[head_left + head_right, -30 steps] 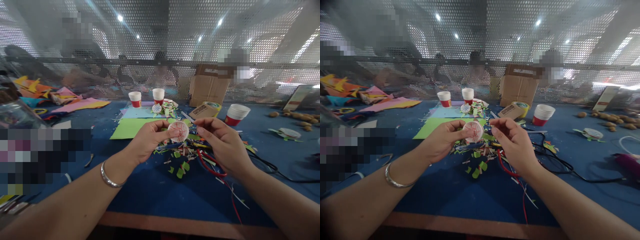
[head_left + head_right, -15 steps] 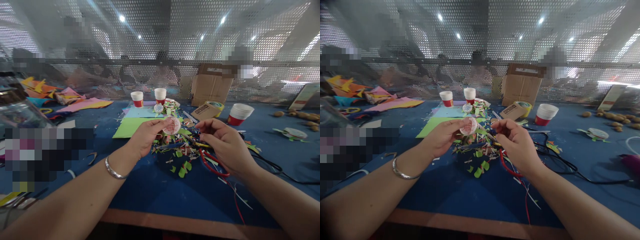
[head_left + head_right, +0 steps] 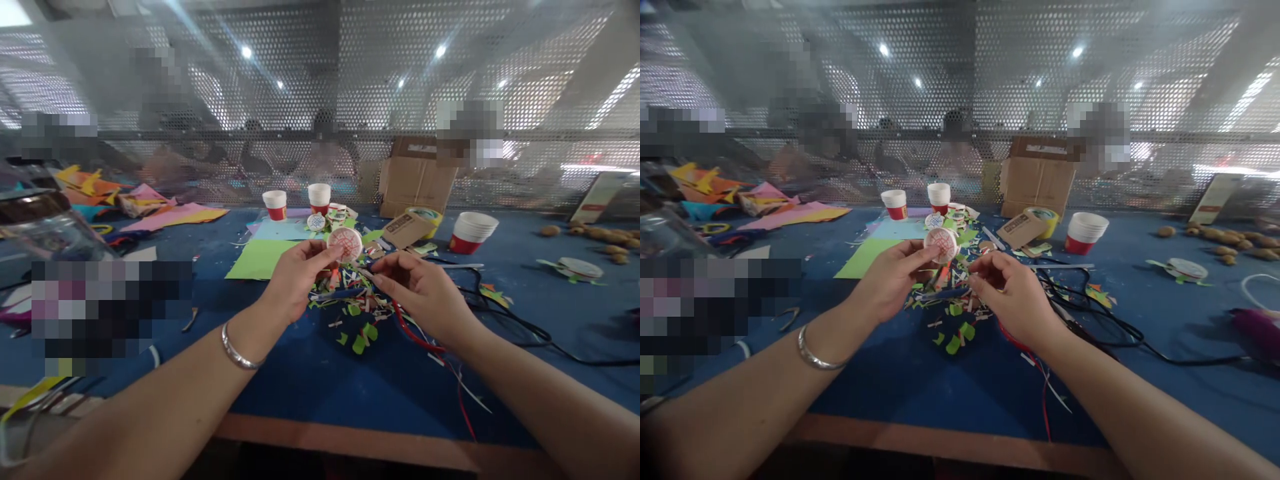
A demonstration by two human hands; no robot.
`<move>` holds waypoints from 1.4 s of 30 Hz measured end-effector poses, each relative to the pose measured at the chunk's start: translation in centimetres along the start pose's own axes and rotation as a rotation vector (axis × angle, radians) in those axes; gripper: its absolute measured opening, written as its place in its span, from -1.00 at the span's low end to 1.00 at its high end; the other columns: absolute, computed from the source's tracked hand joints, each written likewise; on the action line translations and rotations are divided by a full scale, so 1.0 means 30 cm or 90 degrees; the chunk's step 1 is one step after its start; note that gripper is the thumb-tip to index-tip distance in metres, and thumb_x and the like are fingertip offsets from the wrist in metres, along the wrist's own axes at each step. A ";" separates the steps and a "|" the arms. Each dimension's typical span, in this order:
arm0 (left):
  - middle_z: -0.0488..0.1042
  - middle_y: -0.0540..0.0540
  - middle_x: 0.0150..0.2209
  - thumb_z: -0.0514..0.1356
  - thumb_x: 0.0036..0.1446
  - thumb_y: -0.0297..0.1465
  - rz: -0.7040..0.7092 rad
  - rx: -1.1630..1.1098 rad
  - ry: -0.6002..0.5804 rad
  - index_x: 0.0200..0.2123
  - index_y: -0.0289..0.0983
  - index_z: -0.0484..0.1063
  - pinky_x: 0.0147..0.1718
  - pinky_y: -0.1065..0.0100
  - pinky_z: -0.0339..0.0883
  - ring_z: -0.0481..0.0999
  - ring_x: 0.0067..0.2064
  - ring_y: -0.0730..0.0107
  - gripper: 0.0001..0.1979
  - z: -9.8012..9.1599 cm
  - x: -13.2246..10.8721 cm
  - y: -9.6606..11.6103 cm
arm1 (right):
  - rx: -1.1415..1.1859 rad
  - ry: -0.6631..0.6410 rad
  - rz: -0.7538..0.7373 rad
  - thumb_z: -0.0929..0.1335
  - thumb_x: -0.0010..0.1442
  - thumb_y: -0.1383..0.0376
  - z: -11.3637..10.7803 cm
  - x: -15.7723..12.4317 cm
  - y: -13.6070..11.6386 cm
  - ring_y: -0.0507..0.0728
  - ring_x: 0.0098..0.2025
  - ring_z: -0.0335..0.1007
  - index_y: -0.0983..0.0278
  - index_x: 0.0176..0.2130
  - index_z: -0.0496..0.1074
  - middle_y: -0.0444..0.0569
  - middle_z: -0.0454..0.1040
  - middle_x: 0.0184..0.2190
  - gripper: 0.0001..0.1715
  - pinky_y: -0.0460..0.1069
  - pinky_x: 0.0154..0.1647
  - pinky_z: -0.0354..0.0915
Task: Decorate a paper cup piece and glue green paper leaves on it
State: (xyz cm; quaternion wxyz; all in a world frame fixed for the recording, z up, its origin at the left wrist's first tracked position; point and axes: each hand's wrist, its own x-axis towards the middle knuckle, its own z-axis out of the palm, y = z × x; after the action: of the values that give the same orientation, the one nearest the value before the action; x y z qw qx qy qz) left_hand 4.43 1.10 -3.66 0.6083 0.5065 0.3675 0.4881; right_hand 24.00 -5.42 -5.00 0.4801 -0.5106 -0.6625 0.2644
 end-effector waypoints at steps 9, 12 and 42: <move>0.49 -0.02 -0.33 0.53 -0.16 -0.33 -0.003 0.002 0.000 -0.26 -0.25 0.36 -0.25 0.32 0.29 0.45 -0.29 0.42 -0.54 0.043 -0.051 -0.013 | -0.101 0.040 -0.024 0.40 0.31 0.10 0.006 -0.010 -0.021 0.10 -0.32 0.46 0.23 -0.19 0.54 -0.07 0.56 -0.32 -0.75 0.02 -0.25 0.35; 0.52 -0.08 -0.26 0.54 -0.19 -0.34 -0.029 -0.001 -0.009 -0.18 -0.25 0.38 -0.15 0.27 0.33 0.49 -0.20 0.32 -0.47 0.046 -0.059 -0.014 | -0.115 0.048 -0.030 0.38 0.33 0.11 0.009 -0.011 -0.024 0.11 -0.31 0.47 0.22 -0.21 0.55 -0.06 0.57 -0.31 -0.75 0.03 -0.24 0.35; 0.55 -0.11 -0.22 0.57 -0.23 -0.35 -0.219 -0.135 -0.083 -0.18 -0.31 0.49 -0.25 0.34 0.29 0.49 -0.24 0.39 -0.48 0.053 -0.088 -0.012 | -0.340 0.069 -0.230 0.47 0.22 0.23 0.024 -0.020 -0.040 0.30 0.07 0.38 0.16 0.12 0.36 0.10 0.41 0.01 -0.50 0.23 0.07 0.39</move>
State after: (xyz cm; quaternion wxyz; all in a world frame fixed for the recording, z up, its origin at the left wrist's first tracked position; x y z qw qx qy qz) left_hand 5.34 -1.86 -3.79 0.7551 0.4001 0.3548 0.3793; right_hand 22.85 -6.29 -4.50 0.4030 -0.5061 -0.7617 -0.0355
